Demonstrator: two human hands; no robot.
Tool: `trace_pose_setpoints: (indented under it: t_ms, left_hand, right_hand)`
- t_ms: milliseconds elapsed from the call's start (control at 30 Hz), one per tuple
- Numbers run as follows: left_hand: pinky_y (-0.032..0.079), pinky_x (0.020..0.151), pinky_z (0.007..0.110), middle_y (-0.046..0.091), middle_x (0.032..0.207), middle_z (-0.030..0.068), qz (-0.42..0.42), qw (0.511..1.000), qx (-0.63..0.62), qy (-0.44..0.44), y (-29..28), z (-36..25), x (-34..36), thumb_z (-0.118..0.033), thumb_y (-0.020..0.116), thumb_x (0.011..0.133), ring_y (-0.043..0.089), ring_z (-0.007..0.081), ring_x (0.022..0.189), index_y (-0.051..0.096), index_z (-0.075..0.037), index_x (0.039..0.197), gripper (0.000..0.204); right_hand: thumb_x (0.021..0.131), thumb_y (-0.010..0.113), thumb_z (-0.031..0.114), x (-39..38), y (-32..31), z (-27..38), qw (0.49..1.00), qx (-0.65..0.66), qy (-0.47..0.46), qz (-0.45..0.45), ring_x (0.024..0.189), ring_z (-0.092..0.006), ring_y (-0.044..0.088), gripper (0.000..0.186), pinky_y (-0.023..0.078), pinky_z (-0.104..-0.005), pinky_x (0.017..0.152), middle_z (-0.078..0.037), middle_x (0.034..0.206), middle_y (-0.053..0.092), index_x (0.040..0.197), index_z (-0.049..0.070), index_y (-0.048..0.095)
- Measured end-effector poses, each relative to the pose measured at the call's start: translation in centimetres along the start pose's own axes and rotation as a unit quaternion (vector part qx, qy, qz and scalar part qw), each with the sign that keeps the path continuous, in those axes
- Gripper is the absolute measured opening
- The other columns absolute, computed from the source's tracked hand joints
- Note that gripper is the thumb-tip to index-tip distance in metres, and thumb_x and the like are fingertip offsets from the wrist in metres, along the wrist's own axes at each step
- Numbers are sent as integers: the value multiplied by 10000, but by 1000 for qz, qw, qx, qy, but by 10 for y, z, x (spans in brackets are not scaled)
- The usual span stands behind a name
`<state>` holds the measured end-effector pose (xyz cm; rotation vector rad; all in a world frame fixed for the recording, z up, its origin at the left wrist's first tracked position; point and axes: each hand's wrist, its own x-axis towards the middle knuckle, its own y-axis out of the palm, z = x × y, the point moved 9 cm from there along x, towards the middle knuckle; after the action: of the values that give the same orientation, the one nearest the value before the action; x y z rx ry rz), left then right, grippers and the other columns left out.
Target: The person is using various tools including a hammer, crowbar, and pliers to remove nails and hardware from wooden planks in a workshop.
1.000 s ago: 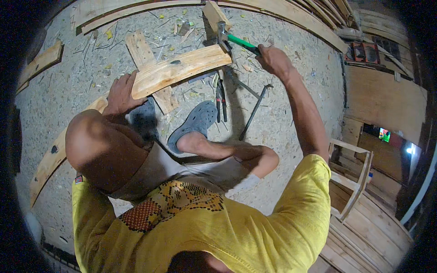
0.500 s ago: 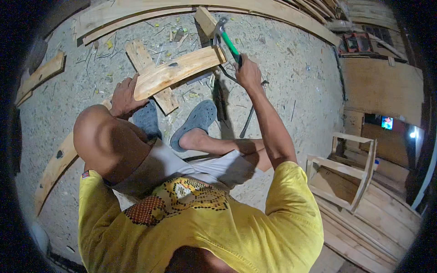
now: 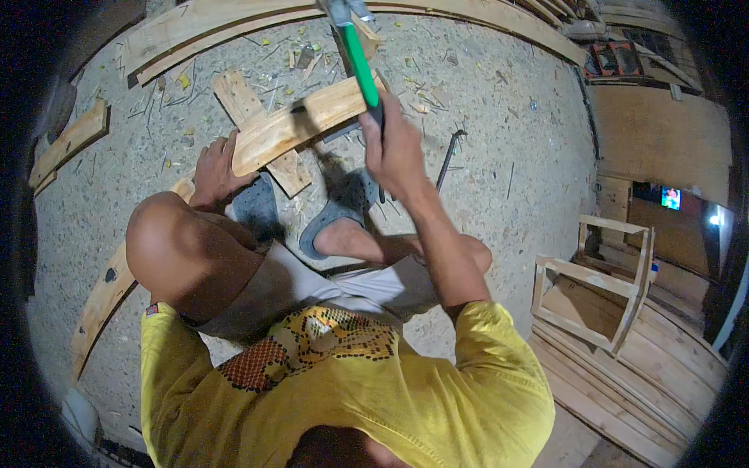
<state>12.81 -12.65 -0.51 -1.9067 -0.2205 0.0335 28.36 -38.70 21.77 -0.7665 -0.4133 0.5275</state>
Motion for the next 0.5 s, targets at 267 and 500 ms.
trace_pose_setpoints:
  t_ms: [267, 500]
  left_hand:
    - [459, 958, 480, 600, 1222, 224, 15, 1000, -9, -22, -4, 1, 4, -606, 825, 662, 598, 387, 1084, 401, -35, 1546, 1135]
    - [463, 967, 494, 600, 1227, 235, 26, 999, -47, -1, 9, -13, 11, -595, 841, 656, 596, 412, 1096, 424, -28, 1533, 1125]
  right_hand:
    - [1031, 559, 206, -17, 83, -128, 990, -76, 115, -35, 832, -553, 653, 340, 492, -584, 668, -344, 896, 661, 1267, -16, 453]
    - [1043, 523, 207, -9, 51, -133, 981, -91, 144, -97, 850, -531, 666, 272, 498, -565, 712, -332, 870, 670, 1140, -45, 496]
